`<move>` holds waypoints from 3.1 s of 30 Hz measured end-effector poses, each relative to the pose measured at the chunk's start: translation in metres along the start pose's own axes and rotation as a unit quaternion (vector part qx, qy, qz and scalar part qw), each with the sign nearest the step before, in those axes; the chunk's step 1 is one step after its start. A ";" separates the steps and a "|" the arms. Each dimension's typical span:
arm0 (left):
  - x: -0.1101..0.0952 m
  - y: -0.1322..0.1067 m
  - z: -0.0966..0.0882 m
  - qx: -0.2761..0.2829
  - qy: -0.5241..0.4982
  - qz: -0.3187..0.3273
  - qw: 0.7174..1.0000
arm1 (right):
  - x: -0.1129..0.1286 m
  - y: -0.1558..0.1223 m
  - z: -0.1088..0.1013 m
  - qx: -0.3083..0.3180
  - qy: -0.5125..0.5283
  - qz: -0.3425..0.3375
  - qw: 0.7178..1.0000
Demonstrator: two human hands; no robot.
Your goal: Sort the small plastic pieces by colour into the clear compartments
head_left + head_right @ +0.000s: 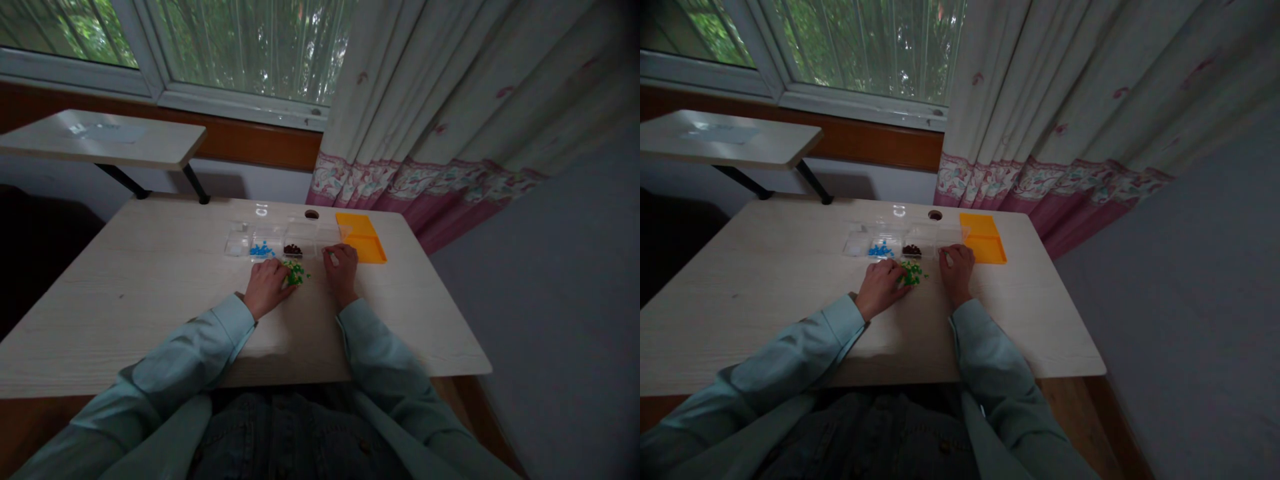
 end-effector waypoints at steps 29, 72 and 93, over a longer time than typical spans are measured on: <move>0.034 0.009 0.001 -0.182 -0.323 0.020 0.928 | 0.045 -0.012 0.016 0.107 0.059 -0.092 0.988; 0.048 0.010 -0.009 -0.147 -0.258 0.052 0.954 | -0.030 0.009 -0.006 0.021 -0.123 0.075 0.989; 0.029 0.007 -0.011 -0.033 -0.166 0.150 0.974 | -0.032 0.009 -0.009 0.022 -0.137 0.090 0.986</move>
Point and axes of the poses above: each hand's wrist, its own y-axis towards the middle knuckle, its own z-axis out of the palm, x = y × z, the point moved 5 cm from there along y, towards the middle knuckle, and after that the axes turned 14 degrees about x, right-handed, at the moved point
